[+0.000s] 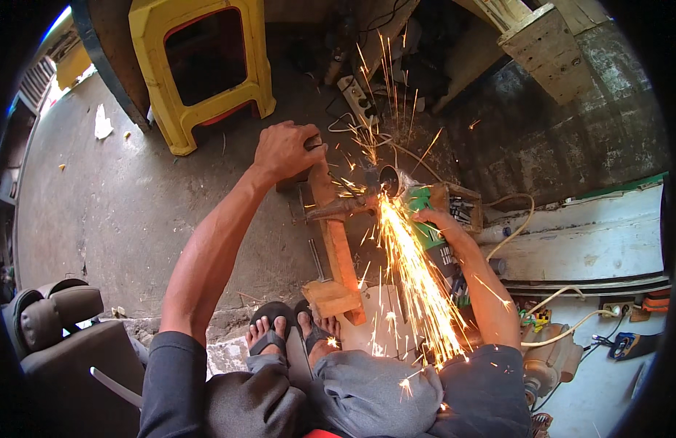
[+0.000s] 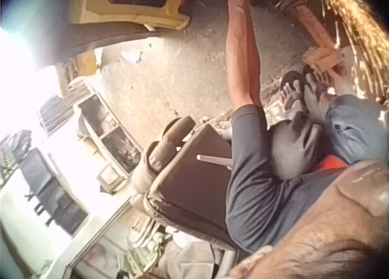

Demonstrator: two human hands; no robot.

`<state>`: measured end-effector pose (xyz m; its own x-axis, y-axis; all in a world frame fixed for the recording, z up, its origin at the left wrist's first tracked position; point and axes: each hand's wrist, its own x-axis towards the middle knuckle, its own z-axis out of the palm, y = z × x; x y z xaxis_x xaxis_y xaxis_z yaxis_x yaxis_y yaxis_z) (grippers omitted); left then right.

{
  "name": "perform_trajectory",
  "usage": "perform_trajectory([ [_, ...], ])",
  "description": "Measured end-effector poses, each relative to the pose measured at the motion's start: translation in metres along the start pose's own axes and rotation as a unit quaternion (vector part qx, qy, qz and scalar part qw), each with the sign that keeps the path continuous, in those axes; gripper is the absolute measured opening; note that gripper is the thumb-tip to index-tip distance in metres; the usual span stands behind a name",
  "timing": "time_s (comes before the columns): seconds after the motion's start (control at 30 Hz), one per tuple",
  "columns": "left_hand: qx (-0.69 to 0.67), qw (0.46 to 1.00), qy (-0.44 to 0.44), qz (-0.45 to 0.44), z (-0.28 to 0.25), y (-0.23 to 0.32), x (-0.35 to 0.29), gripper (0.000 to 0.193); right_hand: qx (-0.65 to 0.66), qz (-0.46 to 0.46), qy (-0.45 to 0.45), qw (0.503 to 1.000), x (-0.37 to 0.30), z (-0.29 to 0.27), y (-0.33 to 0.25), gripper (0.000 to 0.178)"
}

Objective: The person plugs an angle grinder into an electrical outlet and grinds metal pieces clamped in a wooden fixture using the angle grinder.

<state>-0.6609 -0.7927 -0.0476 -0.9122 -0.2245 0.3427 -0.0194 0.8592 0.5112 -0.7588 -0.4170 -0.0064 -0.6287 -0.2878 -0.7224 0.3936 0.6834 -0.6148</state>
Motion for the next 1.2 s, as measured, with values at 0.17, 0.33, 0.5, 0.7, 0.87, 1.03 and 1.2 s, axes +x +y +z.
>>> perform_trajectory([
  [0.17,0.005,1.000,0.006,0.000,0.000,0.003,0.001,0.037,0.025,-0.027,-0.012,0.999,0.001,-0.006,0.006,0.047],
  [0.33,0.005,1.000,0.020,-0.002,-0.001,0.002,-0.002,0.035,0.013,-0.001,-0.014,1.000,-0.005,0.003,0.001,0.047],
  [0.5,-0.010,0.999,0.032,0.006,0.003,0.003,-0.001,0.035,0.050,-0.026,-0.050,0.997,0.020,-0.016,0.025,0.043],
  [0.7,-0.012,1.000,0.028,0.001,0.001,0.000,-0.002,0.035,0.043,-0.027,-0.039,0.998,0.015,-0.008,0.020,0.040],
  [0.87,-0.001,1.000,0.020,0.006,0.002,0.003,0.001,0.036,0.045,-0.045,-0.039,0.997,0.023,-0.017,0.030,0.037],
  [1.03,0.000,1.000,0.016,-0.010,0.003,0.000,-0.002,0.035,0.042,-0.032,-0.025,0.998,0.014,-0.006,0.022,0.035],
  [1.2,0.005,1.000,0.018,0.002,0.000,0.001,-0.001,0.035,0.045,-0.009,-0.031,0.998,0.003,-0.005,0.014,0.037],
])
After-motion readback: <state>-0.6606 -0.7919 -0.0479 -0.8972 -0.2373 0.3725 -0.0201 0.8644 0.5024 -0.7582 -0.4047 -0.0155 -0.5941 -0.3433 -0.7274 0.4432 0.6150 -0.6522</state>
